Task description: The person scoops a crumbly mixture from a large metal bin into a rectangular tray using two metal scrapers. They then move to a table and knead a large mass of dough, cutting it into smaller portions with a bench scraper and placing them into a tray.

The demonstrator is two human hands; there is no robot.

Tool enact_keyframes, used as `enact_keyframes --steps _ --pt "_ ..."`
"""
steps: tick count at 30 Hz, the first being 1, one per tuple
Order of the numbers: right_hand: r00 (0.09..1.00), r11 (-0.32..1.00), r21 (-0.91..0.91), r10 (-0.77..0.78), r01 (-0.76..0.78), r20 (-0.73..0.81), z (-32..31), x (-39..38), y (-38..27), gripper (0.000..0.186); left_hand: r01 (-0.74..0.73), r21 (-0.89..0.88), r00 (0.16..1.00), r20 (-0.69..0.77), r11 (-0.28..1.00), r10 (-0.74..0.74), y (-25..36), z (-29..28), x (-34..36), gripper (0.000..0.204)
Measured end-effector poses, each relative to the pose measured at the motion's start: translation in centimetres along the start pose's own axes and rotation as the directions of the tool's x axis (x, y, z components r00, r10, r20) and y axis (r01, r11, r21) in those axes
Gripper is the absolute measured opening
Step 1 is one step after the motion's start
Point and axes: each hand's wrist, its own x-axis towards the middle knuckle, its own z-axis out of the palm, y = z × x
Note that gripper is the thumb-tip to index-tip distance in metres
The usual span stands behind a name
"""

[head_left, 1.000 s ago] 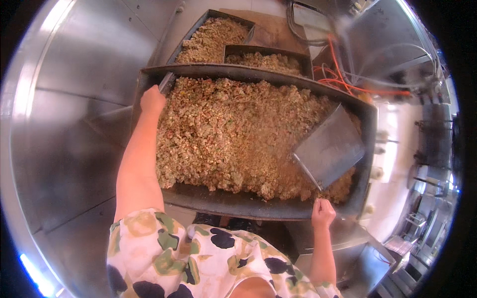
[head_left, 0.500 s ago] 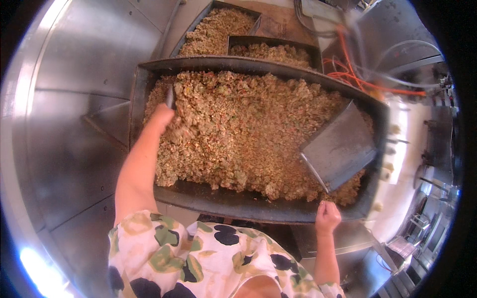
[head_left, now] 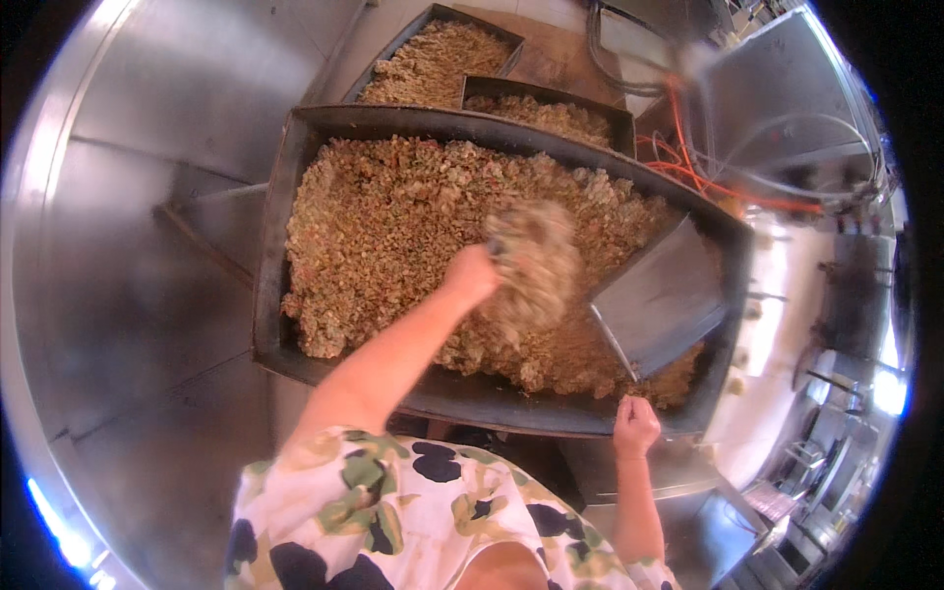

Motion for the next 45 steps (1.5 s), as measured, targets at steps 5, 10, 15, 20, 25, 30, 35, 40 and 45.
enact_keyframes --steps 5,10,15,20,25,30,35,40,45 --pt "0.999 0.999 0.005 -0.037 0.037 -0.025 0.3 -0.4 0.9 0.023 -0.13 0.424 0.991 0.05 0.896 0.12 6.4 0.3 -1.2 0.019" --pt "0.999 0.998 0.053 -0.043 0.044 -0.029 0.1 -0.9 1.0 0.018 0.025 0.406 0.943 -0.314 0.913 0.114 3.0 -10.9 -6.7 0.023" --pt "1.0 0.998 0.056 -0.012 0.013 -0.022 -0.3 -0.4 0.8 0.011 0.397 0.639 0.731 -0.654 0.659 0.194 -6.2 -20.8 -11.0 0.023" --pt "0.999 0.999 0.045 0.029 -0.03 0.04 -0.5 -0.2 0.8 0.011 0.503 0.524 0.642 -0.759 0.687 0.109 -12.4 -20.8 -9.5 0.026" --pt "0.996 0.999 -0.026 0.028 -0.026 0.08 -0.5 -0.4 0.6 0.013 0.305 0.105 0.684 -0.715 0.946 -0.141 -13.7 -21.2 -8.7 0.023" --pt "0.994 0.999 0.033 0.029 -0.033 0.109 -0.7 -0.3 0.6 0.013 0.139 -0.38 0.748 -0.565 0.914 -0.348 -14.0 -19.5 -8.6 0.019" --pt "0.995 1.0 0.025 0.004 -0.007 0.099 -0.3 -0.3 0.3 0.013 0.441 -0.127 0.792 -0.411 0.889 -0.451 -9.0 -13.9 -5.9 0.014" --pt "0.999 1.0 -0.001 0.002 -0.002 0.036 -0.6 -0.2 0.5 0.015 0.311 -0.192 0.927 -0.155 0.931 -0.342 -3.3 -9.0 -3.4 0.007" --pt "0.999 1.0 0.015 -0.025 0.025 0.036 0.5 -0.5 0.8 0.016 -0.186 0.512 0.98 0.035 0.839 0.196 3.7 -0.5 -3.3 0.021"
